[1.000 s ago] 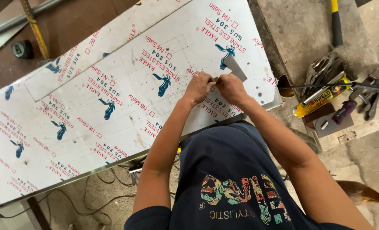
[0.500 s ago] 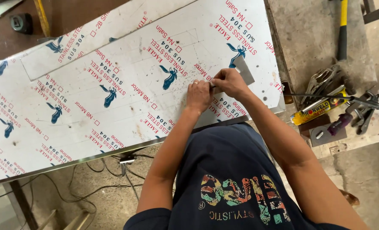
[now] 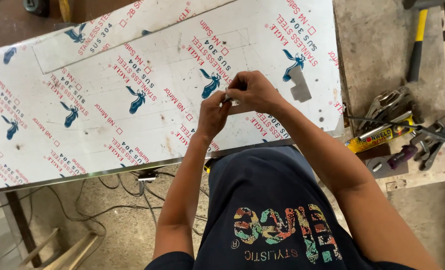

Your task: Peeling off the protective plastic film from a strip of cut stainless steel.

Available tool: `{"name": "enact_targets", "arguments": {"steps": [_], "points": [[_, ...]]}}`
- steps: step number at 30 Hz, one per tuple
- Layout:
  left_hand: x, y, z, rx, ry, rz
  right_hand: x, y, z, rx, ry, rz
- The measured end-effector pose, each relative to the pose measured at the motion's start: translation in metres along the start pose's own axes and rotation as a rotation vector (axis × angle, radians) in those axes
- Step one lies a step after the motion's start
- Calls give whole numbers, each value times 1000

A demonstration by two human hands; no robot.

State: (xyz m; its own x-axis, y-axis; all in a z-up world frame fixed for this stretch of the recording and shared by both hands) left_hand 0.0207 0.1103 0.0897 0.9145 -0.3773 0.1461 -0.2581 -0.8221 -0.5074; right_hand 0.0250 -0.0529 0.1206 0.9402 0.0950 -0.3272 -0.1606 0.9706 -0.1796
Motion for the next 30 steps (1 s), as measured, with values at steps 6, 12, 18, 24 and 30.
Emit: {"name": "enact_targets", "arguments": {"steps": [6, 12, 18, 24, 30], "points": [[-17, -40, 17, -179, -201, -116, 16, 4, 5, -175, -178, 1], [-22, -46, 17, -223, -250, -147, 19, 25, -89, -745, -184, -82], [-23, -49, 12, -222, -287, -162, 11, 42, -110, -779, -311, -259], [-18, -27, 32, -125, -260, -171, 14, 55, -130, -952, -346, -153], [-20, 23, 77, 301, -160, 89, 2, 54, -132, -873, -329, -88]]}}
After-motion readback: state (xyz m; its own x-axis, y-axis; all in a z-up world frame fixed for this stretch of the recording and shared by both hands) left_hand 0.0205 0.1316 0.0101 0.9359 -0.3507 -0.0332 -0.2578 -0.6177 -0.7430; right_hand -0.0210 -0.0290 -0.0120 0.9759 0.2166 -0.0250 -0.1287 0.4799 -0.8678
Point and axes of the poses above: each hand's wrist, its own x-axis towards the middle knuckle, its own y-axis out of the palm, z = x × y, the point moved 5 cm from there along x, towards the middle knuckle, and after that the axes turned 4 degrees about -z, right-handed, at the moved point
